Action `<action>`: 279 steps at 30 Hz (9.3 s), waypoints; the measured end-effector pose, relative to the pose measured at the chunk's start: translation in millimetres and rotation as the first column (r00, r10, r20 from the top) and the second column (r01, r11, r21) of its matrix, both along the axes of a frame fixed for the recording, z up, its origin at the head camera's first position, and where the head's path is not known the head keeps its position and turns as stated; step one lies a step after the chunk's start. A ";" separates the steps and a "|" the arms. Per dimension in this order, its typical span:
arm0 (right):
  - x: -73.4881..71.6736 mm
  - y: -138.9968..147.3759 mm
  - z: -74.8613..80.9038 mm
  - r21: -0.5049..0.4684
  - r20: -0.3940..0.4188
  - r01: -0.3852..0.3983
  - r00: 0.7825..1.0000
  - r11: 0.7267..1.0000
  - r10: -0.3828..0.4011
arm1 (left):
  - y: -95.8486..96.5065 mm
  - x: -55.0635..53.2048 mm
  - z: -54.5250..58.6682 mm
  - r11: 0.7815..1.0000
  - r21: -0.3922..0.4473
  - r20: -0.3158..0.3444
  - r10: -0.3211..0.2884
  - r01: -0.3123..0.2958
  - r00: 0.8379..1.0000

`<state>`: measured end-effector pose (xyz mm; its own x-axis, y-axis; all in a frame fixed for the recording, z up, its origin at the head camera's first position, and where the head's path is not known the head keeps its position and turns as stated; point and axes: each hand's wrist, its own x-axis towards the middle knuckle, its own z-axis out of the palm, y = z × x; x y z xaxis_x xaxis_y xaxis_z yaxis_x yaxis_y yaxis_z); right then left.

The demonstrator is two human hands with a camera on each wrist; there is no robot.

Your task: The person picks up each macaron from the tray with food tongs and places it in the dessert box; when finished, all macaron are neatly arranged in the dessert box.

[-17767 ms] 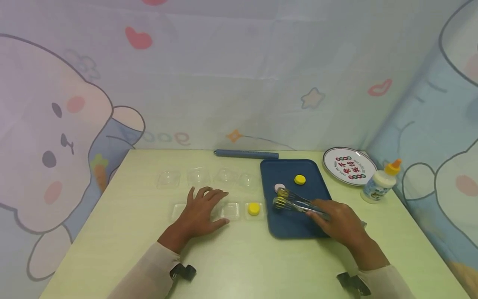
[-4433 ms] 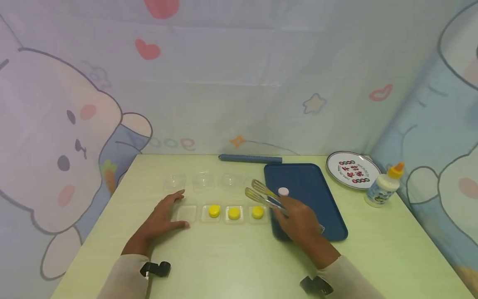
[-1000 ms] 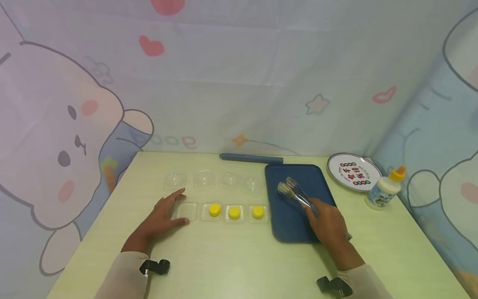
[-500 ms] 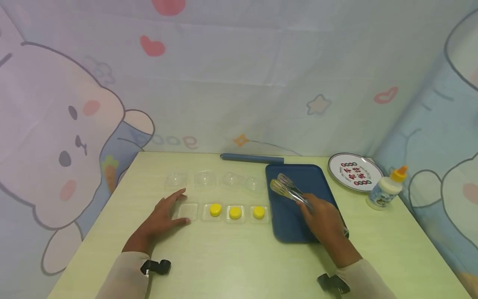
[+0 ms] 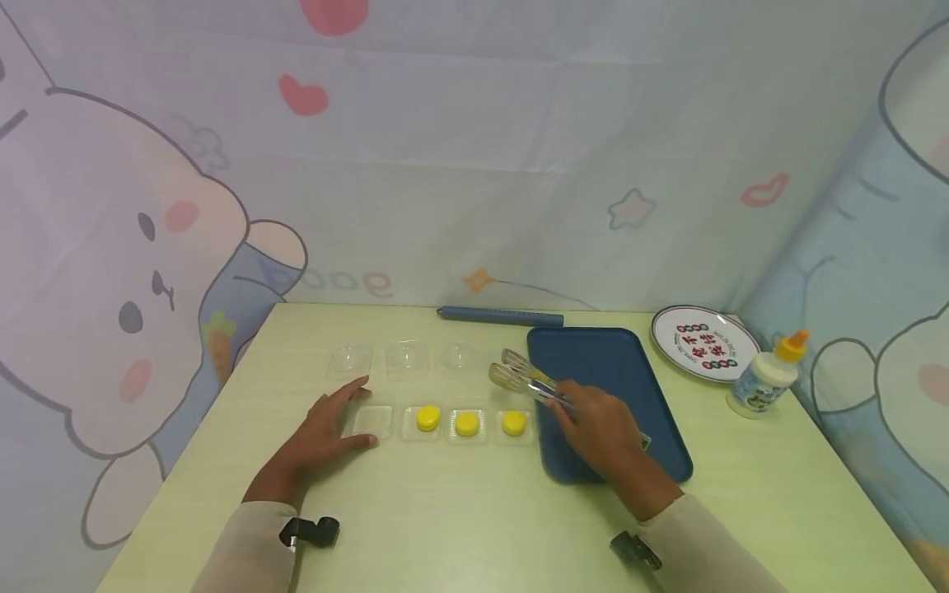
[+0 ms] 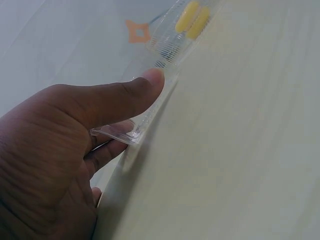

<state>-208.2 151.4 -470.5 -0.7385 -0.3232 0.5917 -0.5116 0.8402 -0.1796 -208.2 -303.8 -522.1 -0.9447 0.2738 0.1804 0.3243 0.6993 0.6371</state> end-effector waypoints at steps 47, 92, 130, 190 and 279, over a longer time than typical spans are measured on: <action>6.7 -156.8 3.4 0.150 0.077 -0.276 0.961 0.949 0.267 | 1.9 1.3 2.6 1.000 -0.014 -0.024 -0.003 0.003 1.000; 3.9 -145.7 -0.7 0.094 0.102 -0.204 0.976 0.974 0.194 | 2.2 0.9 3.0 1.000 -0.022 0.000 0.009 -0.009 1.000; -1.3 -9.3 -14.5 -0.167 0.060 0.012 0.998 0.986 -0.002 | 0.7 4.4 2.5 1.000 0.018 -0.025 -0.005 0.006 1.000; 4.0 188.3 -44.8 -0.321 0.259 0.503 0.862 0.802 -0.437 | -3.1 1.2 -5.8 1.000 0.000 -0.016 -0.004 0.004 1.000; -57.0 16.5 4.8 -0.366 0.399 0.009 0.905 0.930 0.148 | 124.0 -38.1 67.8 0.997 0.014 0.061 -0.079 0.078 0.995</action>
